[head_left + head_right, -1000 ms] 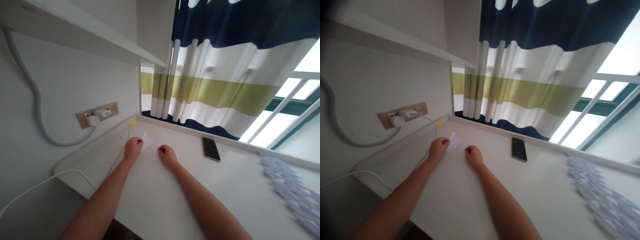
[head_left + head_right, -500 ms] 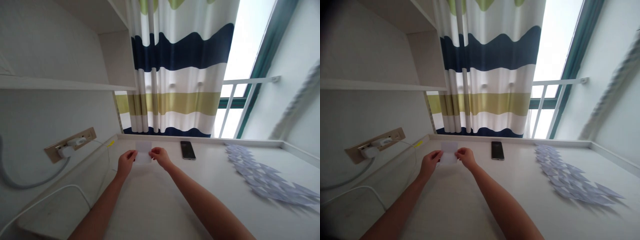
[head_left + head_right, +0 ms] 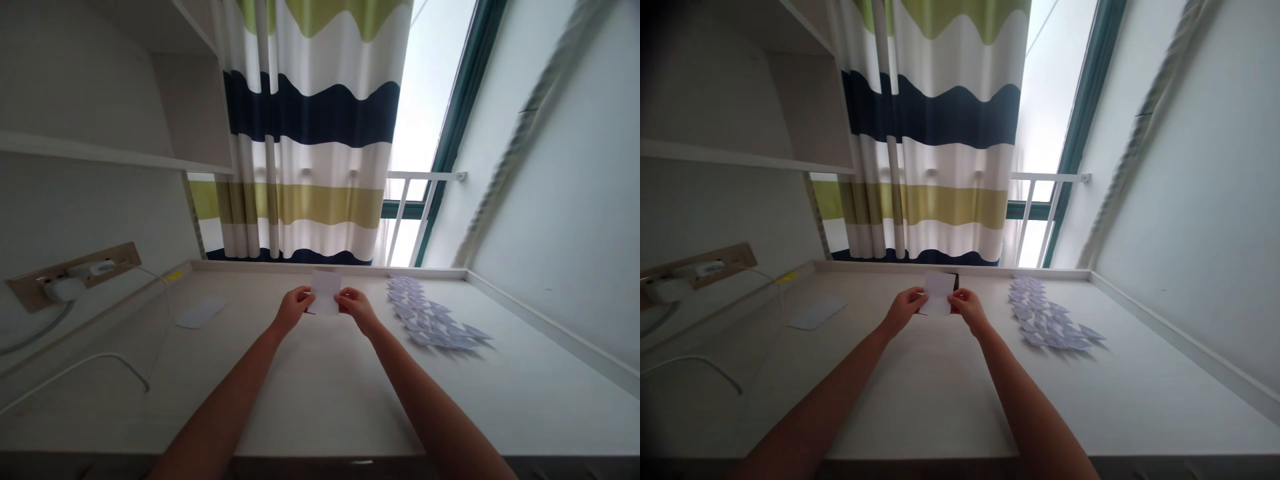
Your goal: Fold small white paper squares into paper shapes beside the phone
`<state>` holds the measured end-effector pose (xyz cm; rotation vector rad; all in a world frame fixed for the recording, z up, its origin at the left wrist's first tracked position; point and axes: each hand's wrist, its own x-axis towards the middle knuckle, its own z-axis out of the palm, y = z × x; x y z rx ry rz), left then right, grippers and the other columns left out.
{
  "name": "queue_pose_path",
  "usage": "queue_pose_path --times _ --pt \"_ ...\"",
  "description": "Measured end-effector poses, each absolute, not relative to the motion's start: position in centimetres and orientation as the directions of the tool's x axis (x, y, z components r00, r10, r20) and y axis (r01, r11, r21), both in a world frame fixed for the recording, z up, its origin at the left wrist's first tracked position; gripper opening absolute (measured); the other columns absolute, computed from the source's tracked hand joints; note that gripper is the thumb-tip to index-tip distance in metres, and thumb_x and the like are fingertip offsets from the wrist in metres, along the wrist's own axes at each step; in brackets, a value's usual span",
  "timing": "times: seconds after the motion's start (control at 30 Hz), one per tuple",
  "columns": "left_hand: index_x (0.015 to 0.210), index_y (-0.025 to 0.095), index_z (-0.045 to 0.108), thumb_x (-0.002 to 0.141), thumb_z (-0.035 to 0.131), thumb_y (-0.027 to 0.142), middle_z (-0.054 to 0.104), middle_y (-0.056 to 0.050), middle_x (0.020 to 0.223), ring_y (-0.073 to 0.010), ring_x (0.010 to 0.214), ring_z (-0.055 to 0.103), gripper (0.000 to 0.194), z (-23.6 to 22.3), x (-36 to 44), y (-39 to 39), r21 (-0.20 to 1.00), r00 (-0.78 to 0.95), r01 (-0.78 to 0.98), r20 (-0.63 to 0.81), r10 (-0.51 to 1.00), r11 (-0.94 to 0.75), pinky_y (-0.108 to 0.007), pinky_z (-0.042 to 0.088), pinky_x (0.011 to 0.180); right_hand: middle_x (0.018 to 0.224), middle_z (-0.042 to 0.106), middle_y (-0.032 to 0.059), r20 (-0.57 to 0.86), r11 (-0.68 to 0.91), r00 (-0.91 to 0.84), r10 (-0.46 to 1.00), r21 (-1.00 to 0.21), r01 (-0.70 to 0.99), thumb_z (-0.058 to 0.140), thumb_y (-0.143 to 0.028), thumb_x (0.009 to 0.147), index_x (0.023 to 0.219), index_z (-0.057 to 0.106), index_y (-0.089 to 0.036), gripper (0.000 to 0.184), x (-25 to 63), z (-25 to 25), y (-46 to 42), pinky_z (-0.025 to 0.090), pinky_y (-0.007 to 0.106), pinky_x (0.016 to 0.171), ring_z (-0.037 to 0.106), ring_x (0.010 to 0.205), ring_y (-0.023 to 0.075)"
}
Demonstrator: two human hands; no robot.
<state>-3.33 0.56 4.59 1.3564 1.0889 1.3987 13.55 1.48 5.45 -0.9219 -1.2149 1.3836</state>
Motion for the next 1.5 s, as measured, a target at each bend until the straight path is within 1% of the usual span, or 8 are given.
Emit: queue_pose_path --times 0.3,0.63,0.8,0.93,1.03,1.2,1.3,1.5 --pt "0.074 0.012 0.059 0.055 0.068 0.038 0.057 0.001 0.056 -0.0082 0.046 0.05 0.034 0.5 -0.5 0.5 0.988 -0.082 -0.076 0.13 0.988 -0.136 -0.017 0.036 0.039 0.05 0.058 -0.0024 0.016 -0.015 -0.211 0.977 -0.989 -0.144 0.071 -0.025 0.051 0.067 0.051 -0.016 0.027 15.9 1.9 0.5 0.046 0.025 0.051 0.053 0.046 0.0097" --pt "0.081 0.014 0.06 0.057 0.068 0.029 0.063 -0.004 0.072 -0.0142 0.064 0.059 0.03 0.8 -1.2 -0.9 0.955 0.022 -0.252 0.165 0.986 -0.155 -0.027 0.049 0.059 0.058 0.059 -0.0005 0.046 0.006 -0.199 0.979 -0.98 -0.199 0.062 -0.016 0.061 0.079 0.06 -0.016 0.018 15.8 1.9 -0.5 0.048 0.025 0.057 0.056 0.054 0.0101" --pt "0.075 0.011 0.063 0.062 0.06 0.023 0.062 -0.008 0.082 -0.0157 0.071 0.059 0.018 1.1 -1.2 -1.5 0.962 0.109 -0.215 0.192 0.975 -0.166 -0.029 0.049 0.065 0.06 0.057 -0.0003 0.093 0.058 -0.196 0.976 -0.982 -0.179 0.056 -0.018 0.063 0.074 0.063 -0.015 0.013 16.0 1.8 -0.8 0.049 0.023 0.056 0.053 0.054 0.0081" --pt "0.076 0.01 0.062 0.068 0.054 0.029 0.06 -0.009 0.082 -0.016 0.07 0.057 0.022 1.1 -1.3 -1.5 0.962 0.114 -0.225 0.183 0.976 -0.154 -0.032 0.05 0.063 0.06 0.056 0.0004 0.081 0.055 -0.204 0.976 -0.99 -0.13 0.055 -0.024 0.067 0.073 0.063 -0.015 0.014 15.8 1.6 -0.6 0.049 0.024 0.057 0.054 0.056 0.009" --pt "0.084 0.012 0.059 0.063 0.062 0.024 0.058 -0.006 0.082 -0.0146 0.071 0.056 0.025 1.1 -1.3 -1.5 0.969 0.093 -0.151 0.21 0.973 -0.195 -0.029 0.05 0.061 0.066 0.06 0.0018 0.111 0.096 -0.222 0.969 -0.992 -0.077 0.06 -0.028 0.065 0.075 0.06 -0.015 0.017 15.6 1.4 -0.4 0.048 0.024 0.055 0.055 0.059 0.0101" --pt "0.11 0.016 0.05 0.063 0.06 0.016 0.056 -0.001 0.072 -0.0103 0.061 0.054 0.047 0.8 -1.2 -1.5 0.956 0.107 0.048 0.284 0.953 -0.29 -0.02 0.043 0.051 0.056 0.057 -0.0031 0.104 0.115 -0.252 0.962 -0.993 0.032 0.068 -0.024 0.058 0.085 0.056 -0.017 0.03 15.3 1.1 -0.3 0.045 0.024 0.053 0.054 0.054 0.0102" --pt "0.114 0.014 0.047 0.064 0.061 0.017 0.055 0.002 0.064 -0.0085 0.055 0.051 0.052 0.6 -1.1 -1.3 0.946 0.143 0.091 0.298 0.944 -0.313 -0.018 0.039 0.048 0.059 0.058 -0.0015 0.117 0.148 -0.282 0.952 -0.985 0.089 0.068 -0.024 0.058 0.08 0.059 -0.014 0.025 15.0 0.9 -0.3 0.043 0.023 0.051 0.054 0.055 0.0101" --pt "0.095 0.013 0.058 0.057 0.069 0.024 0.061 -0.003 0.072 -0.0126 0.064 0.056 0.041 0.8 -0.9 -1.1 0.976 0.134 0.0 0.216 0.967 -0.218 -0.023 0.045 0.055 0.057 0.058 -0.0024 0.142 0.146 -0.217 0.966 -0.989 0.002 0.07 -0.026 0.056 0.071 0.057 -0.014 0.023 14.9 0.6 0.2 0.044 0.023 0.052 0.054 0.054 0.0099"
